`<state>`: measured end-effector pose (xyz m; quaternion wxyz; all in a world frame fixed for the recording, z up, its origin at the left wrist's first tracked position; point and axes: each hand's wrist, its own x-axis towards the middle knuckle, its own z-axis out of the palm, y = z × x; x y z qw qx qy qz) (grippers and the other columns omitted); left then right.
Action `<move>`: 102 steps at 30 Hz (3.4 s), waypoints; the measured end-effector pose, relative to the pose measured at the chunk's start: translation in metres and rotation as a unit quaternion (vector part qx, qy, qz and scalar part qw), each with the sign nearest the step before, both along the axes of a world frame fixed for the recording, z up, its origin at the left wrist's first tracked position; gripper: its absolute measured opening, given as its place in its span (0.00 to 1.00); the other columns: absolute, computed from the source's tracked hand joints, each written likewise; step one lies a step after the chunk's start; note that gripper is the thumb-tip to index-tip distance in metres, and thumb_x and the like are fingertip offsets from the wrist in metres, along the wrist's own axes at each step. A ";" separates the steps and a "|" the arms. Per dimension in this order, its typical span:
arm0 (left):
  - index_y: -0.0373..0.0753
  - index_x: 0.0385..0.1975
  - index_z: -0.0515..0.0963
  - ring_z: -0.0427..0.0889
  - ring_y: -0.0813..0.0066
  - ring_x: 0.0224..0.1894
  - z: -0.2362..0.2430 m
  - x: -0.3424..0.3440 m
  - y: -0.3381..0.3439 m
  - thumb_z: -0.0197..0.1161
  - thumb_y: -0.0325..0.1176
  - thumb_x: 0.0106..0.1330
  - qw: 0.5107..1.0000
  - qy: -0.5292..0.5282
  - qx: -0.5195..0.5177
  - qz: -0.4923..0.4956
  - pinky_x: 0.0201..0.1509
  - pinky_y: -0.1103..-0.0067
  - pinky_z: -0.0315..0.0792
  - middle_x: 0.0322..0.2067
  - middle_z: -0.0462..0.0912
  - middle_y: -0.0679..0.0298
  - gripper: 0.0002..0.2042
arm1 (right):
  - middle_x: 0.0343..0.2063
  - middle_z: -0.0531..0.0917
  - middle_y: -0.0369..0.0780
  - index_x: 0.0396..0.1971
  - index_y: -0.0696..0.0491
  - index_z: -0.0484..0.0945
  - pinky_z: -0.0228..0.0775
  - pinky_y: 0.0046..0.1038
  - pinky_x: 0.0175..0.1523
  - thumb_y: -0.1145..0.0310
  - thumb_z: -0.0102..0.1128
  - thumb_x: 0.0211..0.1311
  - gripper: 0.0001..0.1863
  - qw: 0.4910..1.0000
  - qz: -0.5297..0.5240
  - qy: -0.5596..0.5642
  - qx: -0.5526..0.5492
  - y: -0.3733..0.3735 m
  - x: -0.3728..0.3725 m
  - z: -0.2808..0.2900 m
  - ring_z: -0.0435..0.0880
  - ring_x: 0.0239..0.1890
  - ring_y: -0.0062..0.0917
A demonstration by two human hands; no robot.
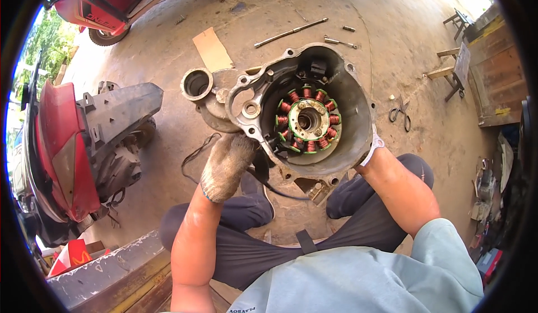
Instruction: The person holds an engine component with gloved hands and cleans out the interior of a small mechanical part using a tool. The person then picks up a wire and works on its connector, scraping the interior with the tool before standing up and reaching toward the engine of a red tricycle.
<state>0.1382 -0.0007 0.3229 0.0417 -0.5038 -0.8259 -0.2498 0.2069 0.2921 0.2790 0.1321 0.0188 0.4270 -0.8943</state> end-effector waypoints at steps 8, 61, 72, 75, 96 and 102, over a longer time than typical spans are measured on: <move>0.39 0.70 0.71 0.74 0.65 0.68 -0.024 0.025 0.000 0.80 0.36 0.62 0.867 -0.480 0.124 0.053 0.77 0.65 0.63 0.66 0.78 0.63 0.36 | 0.67 0.76 0.45 0.73 0.53 0.66 0.76 0.40 0.70 0.56 0.46 0.83 0.27 1.000 -0.016 -0.010 0.003 0.018 0.016 -0.002 0.77 0.67 0.34; 0.35 0.65 0.73 0.80 0.71 0.58 -0.003 0.048 0.023 0.73 0.30 0.68 0.839 -0.461 0.253 0.136 0.65 0.72 0.75 0.58 0.83 0.61 0.26 | 0.63 0.81 0.44 0.70 0.56 0.71 0.80 0.35 0.65 0.64 0.52 0.82 0.23 0.998 0.040 -0.032 -0.025 0.002 -0.009 -0.049 0.83 0.60 0.28; 0.32 0.64 0.75 0.81 0.64 0.59 -0.015 0.042 0.020 0.69 0.31 0.70 0.851 -0.461 0.153 0.200 0.66 0.69 0.73 0.59 0.83 0.56 0.24 | 0.62 0.82 0.44 0.70 0.56 0.72 0.81 0.34 0.64 0.66 0.53 0.81 0.23 0.998 0.047 -0.037 -0.025 0.001 -0.009 -0.051 0.84 0.59 0.27; 0.34 0.67 0.73 0.80 0.65 0.62 -0.020 0.040 0.023 0.71 0.33 0.69 0.945 -0.267 0.117 0.147 0.67 0.69 0.75 0.62 0.81 0.57 0.27 | 0.62 0.82 0.43 0.70 0.57 0.72 0.81 0.34 0.63 0.66 0.54 0.81 0.23 0.998 0.048 -0.043 -0.026 0.003 -0.007 -0.053 0.84 0.59 0.27; 0.34 0.68 0.72 0.80 0.70 0.60 -0.002 0.066 0.015 0.74 0.37 0.70 0.579 -0.699 0.419 0.009 0.65 0.68 0.78 0.61 0.80 0.60 0.30 | 0.54 0.86 0.40 0.65 0.56 0.79 0.77 0.27 0.59 0.57 0.55 0.80 0.23 0.984 -0.073 -0.030 0.159 0.016 -0.033 0.091 0.84 0.53 0.20; 0.36 0.55 0.83 0.82 0.74 0.51 -0.015 0.061 0.021 0.74 0.33 0.68 0.739 -0.584 0.334 0.033 0.57 0.70 0.79 0.51 0.86 0.63 0.18 | 0.55 0.87 0.50 0.66 0.53 0.78 0.76 0.37 0.64 0.48 0.71 0.64 0.35 0.771 -0.013 0.100 0.629 -0.019 -0.032 0.090 0.86 0.59 0.40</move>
